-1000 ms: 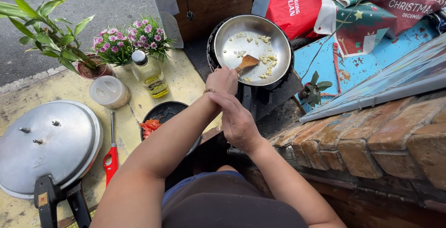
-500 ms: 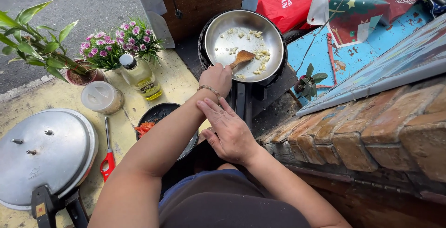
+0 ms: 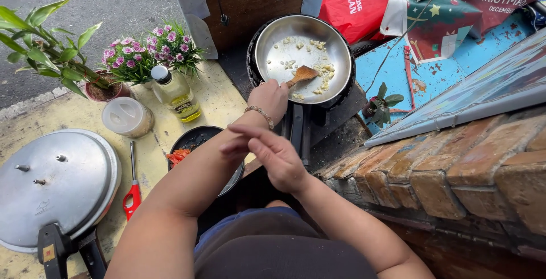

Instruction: The person pours oil into a heated pan, adds chopped garlic and tomatoes from a plate, and sautés them using a wooden spatula.

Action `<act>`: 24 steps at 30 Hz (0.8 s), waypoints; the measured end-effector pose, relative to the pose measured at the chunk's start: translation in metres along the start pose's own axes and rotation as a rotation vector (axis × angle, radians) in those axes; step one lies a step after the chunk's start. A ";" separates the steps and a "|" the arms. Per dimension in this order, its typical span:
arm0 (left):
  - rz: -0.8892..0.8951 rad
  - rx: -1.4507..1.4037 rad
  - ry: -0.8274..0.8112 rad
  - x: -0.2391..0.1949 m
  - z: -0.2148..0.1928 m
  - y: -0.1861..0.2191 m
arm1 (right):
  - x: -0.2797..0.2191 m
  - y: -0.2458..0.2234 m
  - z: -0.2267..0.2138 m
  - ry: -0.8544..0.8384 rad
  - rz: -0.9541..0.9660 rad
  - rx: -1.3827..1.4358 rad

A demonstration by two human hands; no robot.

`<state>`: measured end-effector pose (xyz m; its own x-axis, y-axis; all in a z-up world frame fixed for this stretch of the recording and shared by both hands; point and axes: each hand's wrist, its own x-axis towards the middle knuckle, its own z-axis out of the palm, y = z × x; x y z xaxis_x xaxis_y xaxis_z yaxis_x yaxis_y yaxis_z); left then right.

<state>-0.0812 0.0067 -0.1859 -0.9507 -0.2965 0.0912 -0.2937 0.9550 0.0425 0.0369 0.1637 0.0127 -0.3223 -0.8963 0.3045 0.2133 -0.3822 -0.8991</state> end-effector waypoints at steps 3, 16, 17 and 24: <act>-0.095 -0.108 -0.101 -0.013 -0.051 0.007 | 0.023 -0.001 -0.030 0.096 -0.101 -0.280; -0.032 -0.049 -0.195 -0.061 -0.105 -0.018 | -0.040 0.002 -0.045 -0.281 0.215 0.005; -0.059 -0.068 -0.210 -0.069 -0.111 -0.025 | -0.053 0.012 -0.061 -0.161 0.235 -0.018; -0.038 0.094 -0.338 -0.086 -0.174 -0.035 | -0.157 0.052 -0.140 0.248 0.425 -0.160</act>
<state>0.0283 -0.0036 -0.0216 -0.9136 -0.3253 -0.2441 -0.3223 0.9451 -0.0532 -0.0309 0.3163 -0.1262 -0.4512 -0.8771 -0.1647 0.2356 0.0609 -0.9699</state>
